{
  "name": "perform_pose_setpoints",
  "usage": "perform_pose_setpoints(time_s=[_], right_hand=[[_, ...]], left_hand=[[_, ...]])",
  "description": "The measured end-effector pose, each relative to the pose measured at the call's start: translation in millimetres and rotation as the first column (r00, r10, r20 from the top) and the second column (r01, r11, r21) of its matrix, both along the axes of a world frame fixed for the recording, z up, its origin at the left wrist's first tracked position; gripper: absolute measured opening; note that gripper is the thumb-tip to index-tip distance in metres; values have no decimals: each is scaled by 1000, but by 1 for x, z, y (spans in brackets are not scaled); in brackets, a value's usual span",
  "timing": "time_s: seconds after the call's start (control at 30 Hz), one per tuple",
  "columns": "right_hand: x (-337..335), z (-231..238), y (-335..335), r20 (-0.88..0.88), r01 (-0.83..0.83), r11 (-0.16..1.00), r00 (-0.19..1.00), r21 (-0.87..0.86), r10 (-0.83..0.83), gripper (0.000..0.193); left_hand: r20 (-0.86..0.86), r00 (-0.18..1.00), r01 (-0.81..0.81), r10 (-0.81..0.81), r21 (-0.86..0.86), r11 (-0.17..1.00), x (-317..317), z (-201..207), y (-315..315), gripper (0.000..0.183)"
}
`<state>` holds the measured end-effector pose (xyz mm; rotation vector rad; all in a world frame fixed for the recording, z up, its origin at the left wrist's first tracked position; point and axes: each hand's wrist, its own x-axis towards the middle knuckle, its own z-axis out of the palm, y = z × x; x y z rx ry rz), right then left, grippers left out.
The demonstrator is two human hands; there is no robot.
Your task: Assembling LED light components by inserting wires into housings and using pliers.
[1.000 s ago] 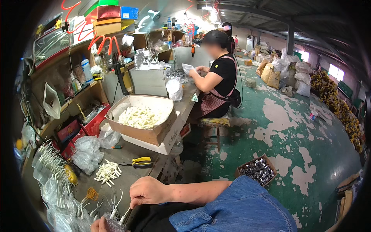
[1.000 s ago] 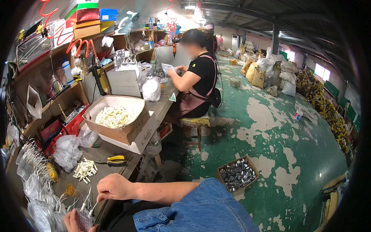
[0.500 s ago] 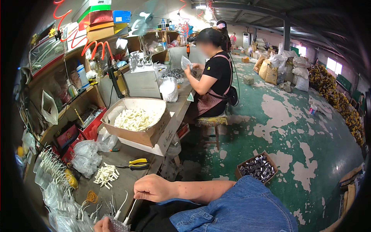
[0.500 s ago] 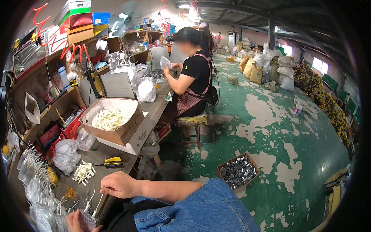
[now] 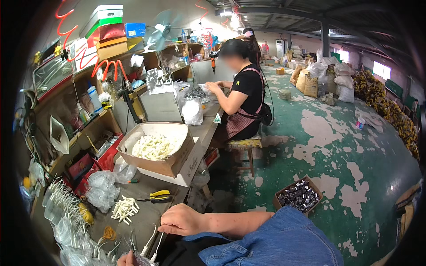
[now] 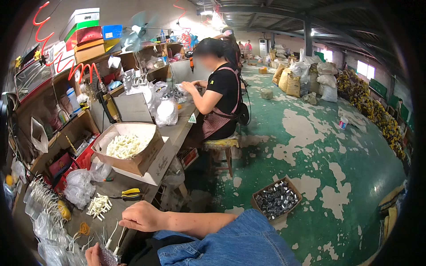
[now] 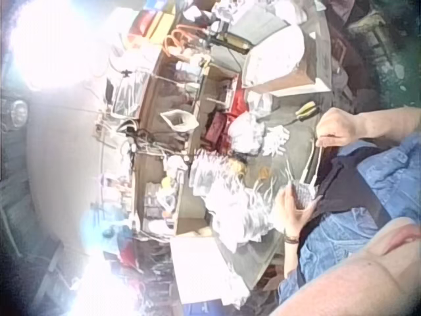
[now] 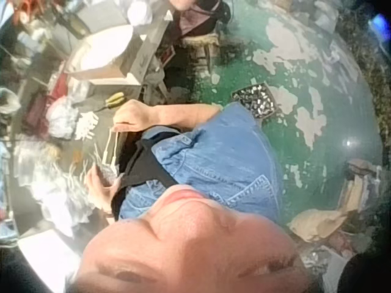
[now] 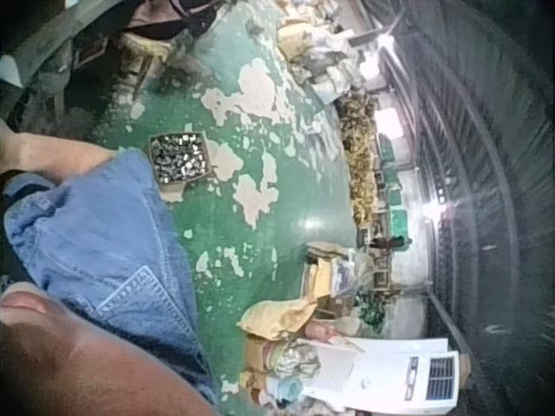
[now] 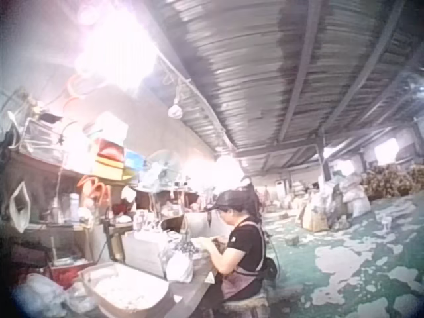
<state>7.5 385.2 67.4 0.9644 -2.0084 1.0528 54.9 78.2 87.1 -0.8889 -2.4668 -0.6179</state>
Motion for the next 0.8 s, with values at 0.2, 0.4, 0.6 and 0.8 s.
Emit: perform_pose_setpoints(time_s=[0.2, 0.4, 0.6, 0.8], right_hand=[[3, 1, 6, 11, -14, 1000, 1000, -19, 14, 39], [1, -5, 7, 22, -29, 999, 999, -24, 29, 42], [3, -8, 8, 55, -44, 998, 997, -41, 47, 44], [3, -10, 7, 71, -57, 997, 996, -52, 60, 44]], left_hand=[[-39, 999, 35, -35, 2, 999, 1, 1, 5, 86], [-12, 993, 118, -118, 70, 991, 3, -1, 8, 83], [58, 985, 155, -163, 127, 980, 6, -3, 10, 82], [12, 985, 170, -173, 123, 978, 6, -6, 10, 82]])
